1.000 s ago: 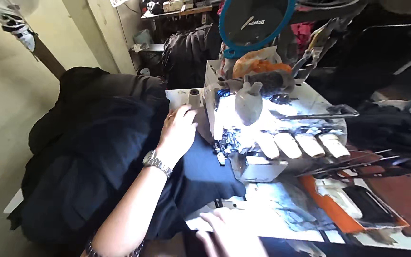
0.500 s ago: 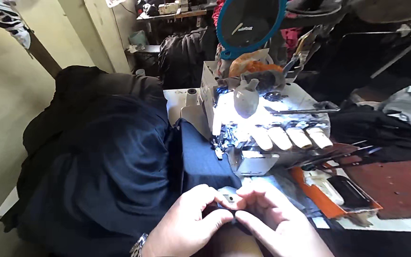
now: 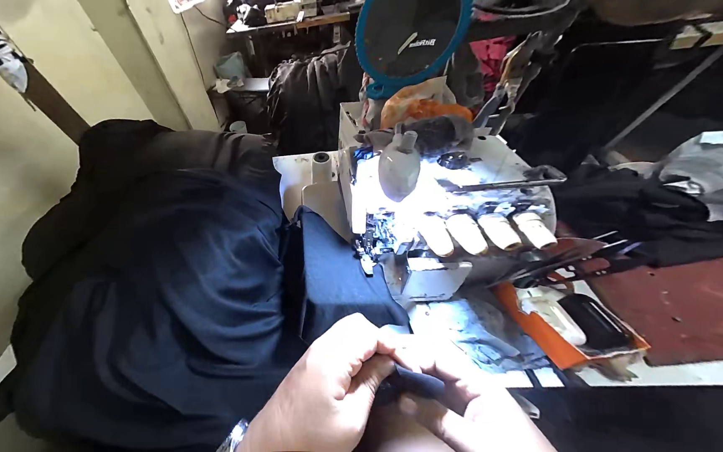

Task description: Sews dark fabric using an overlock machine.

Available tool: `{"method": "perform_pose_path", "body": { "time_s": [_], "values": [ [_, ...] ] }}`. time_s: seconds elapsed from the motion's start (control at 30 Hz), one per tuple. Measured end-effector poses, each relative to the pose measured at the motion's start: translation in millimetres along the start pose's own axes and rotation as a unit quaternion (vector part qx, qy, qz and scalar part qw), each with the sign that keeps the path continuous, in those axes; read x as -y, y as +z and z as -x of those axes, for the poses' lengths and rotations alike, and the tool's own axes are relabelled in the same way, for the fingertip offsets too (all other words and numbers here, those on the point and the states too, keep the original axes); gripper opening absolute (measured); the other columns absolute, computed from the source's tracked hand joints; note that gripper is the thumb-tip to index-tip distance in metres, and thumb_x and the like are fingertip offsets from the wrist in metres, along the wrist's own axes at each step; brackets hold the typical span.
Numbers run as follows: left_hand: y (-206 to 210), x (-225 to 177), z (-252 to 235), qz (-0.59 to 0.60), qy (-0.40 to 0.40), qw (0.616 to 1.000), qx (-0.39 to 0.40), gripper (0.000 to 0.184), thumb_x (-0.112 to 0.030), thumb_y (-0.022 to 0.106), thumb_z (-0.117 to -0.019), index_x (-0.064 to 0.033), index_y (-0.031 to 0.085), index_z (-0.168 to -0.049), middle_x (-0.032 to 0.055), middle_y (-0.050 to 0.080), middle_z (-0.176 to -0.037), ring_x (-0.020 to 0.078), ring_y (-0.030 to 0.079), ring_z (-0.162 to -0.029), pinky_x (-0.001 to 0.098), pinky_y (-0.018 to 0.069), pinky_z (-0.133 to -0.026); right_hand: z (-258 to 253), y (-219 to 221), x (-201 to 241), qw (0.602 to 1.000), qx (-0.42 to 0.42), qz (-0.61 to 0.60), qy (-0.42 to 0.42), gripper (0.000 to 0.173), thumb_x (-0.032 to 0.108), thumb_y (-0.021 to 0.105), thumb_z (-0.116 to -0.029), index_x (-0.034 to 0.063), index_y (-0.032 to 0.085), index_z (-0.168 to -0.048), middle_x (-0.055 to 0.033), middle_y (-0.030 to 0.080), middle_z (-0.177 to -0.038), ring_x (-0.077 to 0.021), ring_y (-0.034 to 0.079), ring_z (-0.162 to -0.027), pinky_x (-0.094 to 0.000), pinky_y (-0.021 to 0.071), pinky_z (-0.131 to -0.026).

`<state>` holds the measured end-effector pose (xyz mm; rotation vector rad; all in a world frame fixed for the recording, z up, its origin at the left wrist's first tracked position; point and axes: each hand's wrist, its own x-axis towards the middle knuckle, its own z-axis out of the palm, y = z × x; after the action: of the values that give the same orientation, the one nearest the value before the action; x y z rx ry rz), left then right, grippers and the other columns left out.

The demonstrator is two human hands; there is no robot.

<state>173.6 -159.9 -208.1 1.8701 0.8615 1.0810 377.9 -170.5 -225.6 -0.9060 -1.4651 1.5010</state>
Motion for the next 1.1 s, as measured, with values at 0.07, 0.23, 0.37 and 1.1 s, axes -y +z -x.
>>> {"method": "perform_pose_path", "body": {
  "time_s": [0.07, 0.23, 0.37, 1.1],
  "values": [
    [1.4, -0.9, -1.0, -0.012, 0.021, 1.000, -0.018, 0.012, -0.006, 0.060, -0.1007, 0.0006, 0.070, -0.103, 0.0069, 0.064, -0.098, 0.0078, 0.060, -0.098, 0.0184, 0.0488, -0.089, 0.2, 0.1, 2.1, 0.999, -0.004, -0.042, -0.006, 0.025, -0.008, 0.067, -0.0863, 0.0073, 0.063, -0.106, 0.0102, 0.070, -0.099, 0.0006, 0.067, -0.088, -0.0222, 0.0587, -0.079],
    [7.8, 8.2, -21.8, -0.124, 0.039, 0.979, -0.154, 0.011, -0.014, 0.065, -0.0985, -0.0063, 0.072, -0.096, 0.0005, 0.069, -0.095, 0.0038, 0.064, -0.096, 0.0200, 0.0532, -0.088, -16.7, 1.8, 8.0, 0.993, -0.089, 0.062, -0.045, 0.010, 0.003, 0.071, -0.0887, 0.0085, 0.067, -0.095, 0.0104, 0.068, -0.084, 0.0046, 0.062, -0.072, -0.0155, 0.0540, -0.066],
    [10.0, 40.6, -48.9, -0.251, -0.038, 0.948, -0.193, 0.008, -0.019, 0.066, -0.0972, -0.0148, 0.072, -0.096, -0.0055, 0.067, -0.094, 0.0030, 0.065, -0.089, 0.0227, 0.0558, -0.081, -51.3, 0.5, -23.9, 0.922, -0.218, 0.311, -0.074, 0.021, 0.032, 0.071, -0.0893, 0.0108, 0.071, -0.087, 0.0017, 0.064, -0.087, -0.0001, 0.059, -0.076, -0.0155, 0.0505, -0.066],
    [50.1, 33.2, -25.5, -0.572, -0.012, 0.795, -0.201, 0.027, -0.009, 0.062, -0.0898, -0.0161, 0.080, -0.109, 0.0034, 0.077, -0.103, 0.0190, 0.071, -0.099, 0.0369, 0.0520, -0.088, -38.8, 2.0, -44.6, 0.969, -0.206, 0.133, -0.007, 0.017, 0.007, 0.075, -0.0843, 0.0072, 0.059, -0.092, 0.0044, 0.065, -0.082, 0.0006, 0.064, -0.069, -0.0171, 0.0573, -0.063]
  ]
}}
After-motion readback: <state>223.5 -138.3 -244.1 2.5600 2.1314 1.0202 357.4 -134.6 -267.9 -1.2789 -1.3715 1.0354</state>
